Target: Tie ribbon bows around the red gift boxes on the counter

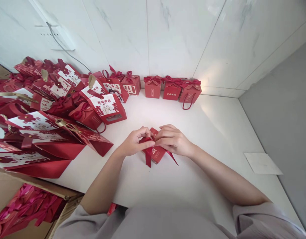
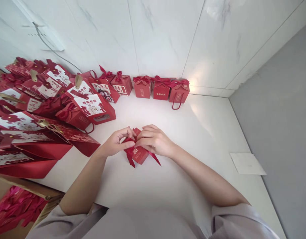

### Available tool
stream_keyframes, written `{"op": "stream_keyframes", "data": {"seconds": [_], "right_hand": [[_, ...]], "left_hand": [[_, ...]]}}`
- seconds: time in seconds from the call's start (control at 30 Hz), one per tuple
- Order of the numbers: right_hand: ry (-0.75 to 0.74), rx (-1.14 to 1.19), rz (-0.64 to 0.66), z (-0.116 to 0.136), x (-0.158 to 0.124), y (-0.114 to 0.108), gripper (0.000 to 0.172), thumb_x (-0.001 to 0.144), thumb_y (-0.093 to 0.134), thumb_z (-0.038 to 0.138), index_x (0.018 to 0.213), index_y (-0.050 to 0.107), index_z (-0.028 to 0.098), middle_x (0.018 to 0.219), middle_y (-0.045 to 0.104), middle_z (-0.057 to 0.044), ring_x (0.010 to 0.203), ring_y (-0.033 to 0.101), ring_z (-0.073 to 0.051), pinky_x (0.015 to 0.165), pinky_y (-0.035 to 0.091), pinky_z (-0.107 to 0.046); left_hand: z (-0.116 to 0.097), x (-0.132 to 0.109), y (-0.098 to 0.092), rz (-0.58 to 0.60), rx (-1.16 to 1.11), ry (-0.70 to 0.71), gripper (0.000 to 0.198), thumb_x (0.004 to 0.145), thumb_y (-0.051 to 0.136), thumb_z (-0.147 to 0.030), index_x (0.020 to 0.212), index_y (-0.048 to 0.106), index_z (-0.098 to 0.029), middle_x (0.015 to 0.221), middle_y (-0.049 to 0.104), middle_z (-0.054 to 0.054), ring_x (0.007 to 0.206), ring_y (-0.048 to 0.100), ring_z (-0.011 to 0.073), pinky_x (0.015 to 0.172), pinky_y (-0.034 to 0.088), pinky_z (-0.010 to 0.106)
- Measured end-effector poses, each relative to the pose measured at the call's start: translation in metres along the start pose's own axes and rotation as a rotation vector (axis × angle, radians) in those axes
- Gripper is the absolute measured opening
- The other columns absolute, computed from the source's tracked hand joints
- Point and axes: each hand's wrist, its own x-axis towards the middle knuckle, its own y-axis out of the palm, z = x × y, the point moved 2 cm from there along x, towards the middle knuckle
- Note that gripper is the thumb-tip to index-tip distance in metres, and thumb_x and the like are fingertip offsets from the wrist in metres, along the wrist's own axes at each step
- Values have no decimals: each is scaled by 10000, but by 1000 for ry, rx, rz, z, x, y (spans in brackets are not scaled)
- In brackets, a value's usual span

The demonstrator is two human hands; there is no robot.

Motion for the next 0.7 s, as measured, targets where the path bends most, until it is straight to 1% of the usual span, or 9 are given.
{"op": "stream_keyframes", "data": {"seconds": [0.1, 0.17, 0.27, 0.33, 0.4, 0.47, 0.57, 0.63, 0.7], "right_hand": [[21, 34, 14, -2, 0, -2, 114, 914, 585, 203, 920, 677, 270, 934, 712, -13, 892, 646, -162, 990, 433, -409], [42, 85, 25, -3, 1, -2, 103, 912, 594, 215, 921, 680, 271, 971, 714, -17, 917, 646, -165, 990, 429, -410], [91, 182, 38, -2, 3, -2, 85, 910, 598, 215, 923, 671, 256, 987, 718, -27, 957, 647, -173, 974, 439, -398], [132, 229, 41, -2, 4, -2, 71, 907, 596, 209, 916, 658, 243, 948, 721, -30, 948, 649, -178, 953, 453, -393], [166, 243, 34, -1, 4, -2, 63, 901, 597, 198, 897, 645, 238, 907, 717, -28, 916, 649, -181, 930, 462, -392], [190, 235, 26, -1, 3, -1, 63, 893, 598, 185, 881, 634, 235, 889, 710, -26, 886, 646, -181, 916, 463, -393], [208, 217, 14, -1, 2, 1, 72, 885, 597, 167, 874, 622, 233, 877, 702, -24, 874, 640, -179, 915, 458, -392], [204, 207, 9, -1, 2, 2, 83, 878, 598, 153, 866, 616, 234, 872, 698, -21, 863, 636, -175, 921, 453, -394], [192, 198, 3, -1, 2, 3, 91, 873, 597, 145, 861, 610, 234, 871, 693, -20, 852, 633, -173, 932, 448, -401]], "left_hand": [[-1, -1, 0, 25, -15, -2, 218, 799, 681, -326, 883, 534, -188, 890, 599, 26, 821, 584, 150, 776, 480, 292], [-5, -3, -1, 47, 40, 10, 166, 821, 651, -305, 908, 567, -191, 916, 620, 34, 854, 604, 158, 864, 484, 335], [-17, -6, -3, 39, 258, 58, 68, 841, 614, -254, 888, 599, -207, 876, 654, -9, 815, 619, 138, 1116, 312, 450], [-26, -9, -2, 5, 418, 93, 44, 846, 586, -203, 883, 602, -220, 839, 664, -49, 740, 612, 108, 1190, 175, 475], [-34, -12, 3, -43, 539, 135, 86, 846, 554, -157, 880, 595, -225, 821, 663, -68, 684, 591, 90, 1196, 189, 458], [-37, -15, 10, -95, 632, 169, 97, 846, 529, -134, 853, 579, -217, 797, 648, -60, 675, 571, 95, 1145, 307, 421], [-35, -18, 21, -193, 757, 170, 90, 838, 512, -124, 830, 551, -205, 774, 614, -23, 700, 552, 126, 880, 495, 331], [-31, -20, 26, -264, 823, 163, 100, 834, 506, -119, 872, 544, -202, 808, 615, -3, 717, 558, 137, 719, 499, 282], [-29, -20, 30, -322, 882, 168, 117, 835, 500, -111, 899, 540, -200, 836, 616, 9, 730, 569, 140, 652, 478, 260]]}}
